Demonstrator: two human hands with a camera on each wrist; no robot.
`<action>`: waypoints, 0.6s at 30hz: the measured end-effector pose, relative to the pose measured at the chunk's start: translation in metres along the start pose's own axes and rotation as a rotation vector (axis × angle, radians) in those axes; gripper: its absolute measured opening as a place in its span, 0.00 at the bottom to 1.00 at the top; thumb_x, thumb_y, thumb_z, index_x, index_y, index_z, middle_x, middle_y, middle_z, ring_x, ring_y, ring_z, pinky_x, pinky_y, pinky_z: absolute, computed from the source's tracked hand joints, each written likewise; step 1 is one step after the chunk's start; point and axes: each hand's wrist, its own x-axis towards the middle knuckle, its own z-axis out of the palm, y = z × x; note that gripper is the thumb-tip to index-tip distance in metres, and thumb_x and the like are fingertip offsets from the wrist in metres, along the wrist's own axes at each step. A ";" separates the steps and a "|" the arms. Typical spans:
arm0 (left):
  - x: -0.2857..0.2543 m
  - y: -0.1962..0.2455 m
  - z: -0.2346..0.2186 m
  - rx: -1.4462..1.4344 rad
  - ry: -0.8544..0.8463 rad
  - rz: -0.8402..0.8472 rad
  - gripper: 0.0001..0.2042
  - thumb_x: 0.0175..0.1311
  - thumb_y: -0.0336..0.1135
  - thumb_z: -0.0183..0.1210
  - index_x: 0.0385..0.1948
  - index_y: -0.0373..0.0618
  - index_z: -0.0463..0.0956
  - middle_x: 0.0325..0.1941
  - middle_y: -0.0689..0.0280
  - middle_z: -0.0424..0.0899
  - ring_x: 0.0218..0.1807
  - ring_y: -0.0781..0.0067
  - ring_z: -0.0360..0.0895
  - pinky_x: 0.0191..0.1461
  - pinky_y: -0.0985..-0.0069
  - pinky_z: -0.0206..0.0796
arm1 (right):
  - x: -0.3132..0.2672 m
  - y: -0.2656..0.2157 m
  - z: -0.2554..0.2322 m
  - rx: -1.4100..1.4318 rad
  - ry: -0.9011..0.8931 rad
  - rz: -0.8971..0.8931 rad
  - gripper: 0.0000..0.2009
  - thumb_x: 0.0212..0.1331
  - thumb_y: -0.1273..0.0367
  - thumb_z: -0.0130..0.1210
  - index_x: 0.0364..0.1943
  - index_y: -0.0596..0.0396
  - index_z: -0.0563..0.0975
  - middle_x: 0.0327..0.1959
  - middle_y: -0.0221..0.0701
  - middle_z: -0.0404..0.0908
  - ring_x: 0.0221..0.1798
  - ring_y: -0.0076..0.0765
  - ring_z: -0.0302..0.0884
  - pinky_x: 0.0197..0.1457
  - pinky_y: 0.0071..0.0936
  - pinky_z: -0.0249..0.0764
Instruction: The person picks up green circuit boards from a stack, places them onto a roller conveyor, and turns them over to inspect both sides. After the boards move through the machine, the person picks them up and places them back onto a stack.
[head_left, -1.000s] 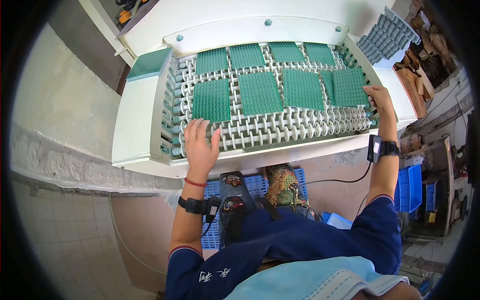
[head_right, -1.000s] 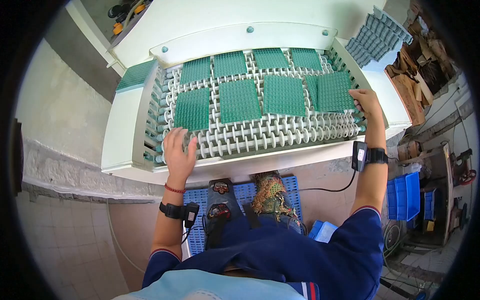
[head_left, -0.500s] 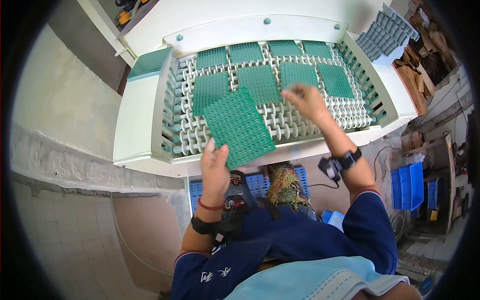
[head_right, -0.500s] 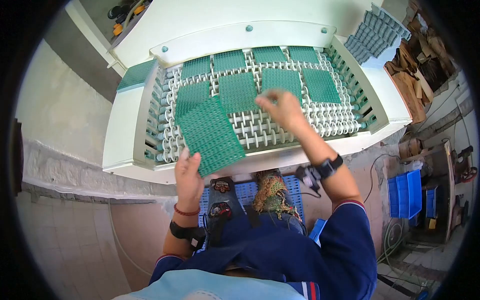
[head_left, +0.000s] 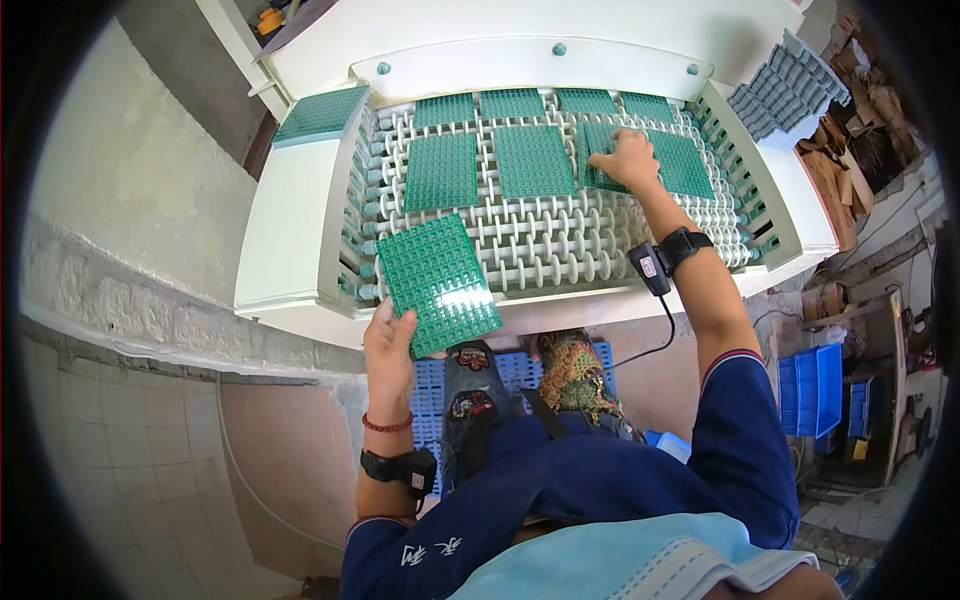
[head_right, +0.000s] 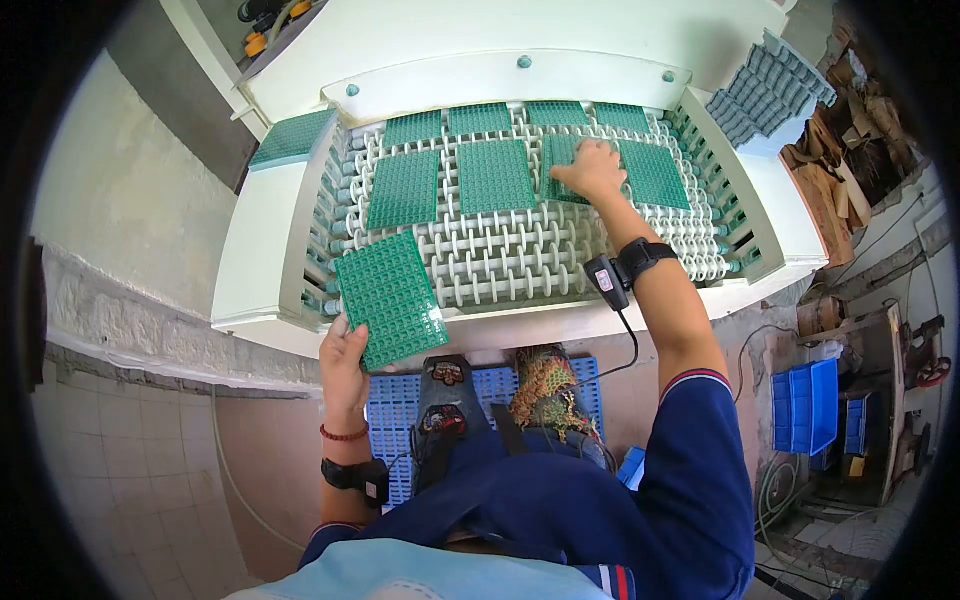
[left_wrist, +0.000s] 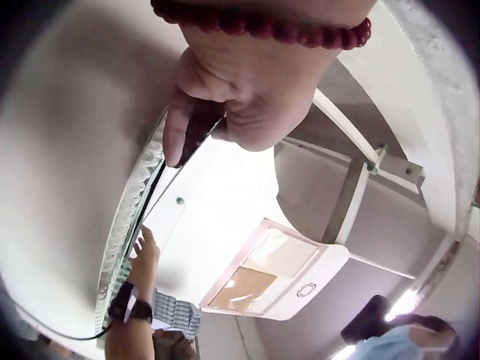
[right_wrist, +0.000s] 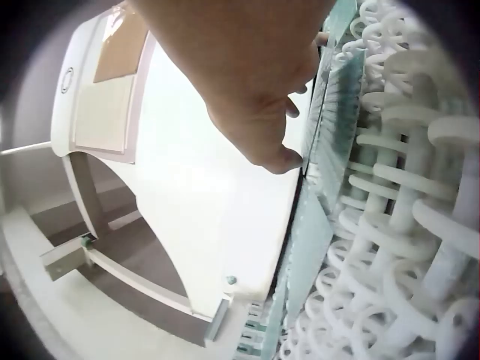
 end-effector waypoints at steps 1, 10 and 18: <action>0.002 0.000 -0.003 0.030 0.006 -0.005 0.17 0.67 0.29 0.47 0.56 0.32 0.62 0.40 0.58 0.81 0.32 0.76 0.80 0.26 0.80 0.75 | -0.001 0.001 -0.001 0.047 0.048 -0.010 0.33 0.42 0.50 0.61 0.54 0.52 0.70 0.60 0.40 0.64 0.63 0.47 0.59 0.62 0.48 0.61; 0.037 -0.004 -0.012 0.868 0.220 0.106 0.21 0.60 0.34 0.56 0.54 0.36 0.67 0.40 0.56 0.79 0.34 0.71 0.75 0.34 0.75 0.65 | -0.141 -0.004 -0.010 0.280 0.183 -0.541 0.24 0.39 0.59 0.64 0.43 0.55 0.76 0.53 0.47 0.69 0.57 0.53 0.63 0.60 0.43 0.63; 0.033 -0.001 0.017 1.532 0.175 0.747 0.22 0.54 0.41 0.62 0.49 0.41 0.71 0.53 0.53 0.69 0.55 0.48 0.66 0.57 0.57 0.59 | -0.200 -0.046 0.041 0.141 0.246 -0.558 0.25 0.42 0.54 0.65 0.42 0.56 0.76 0.55 0.47 0.68 0.62 0.55 0.59 0.61 0.58 0.55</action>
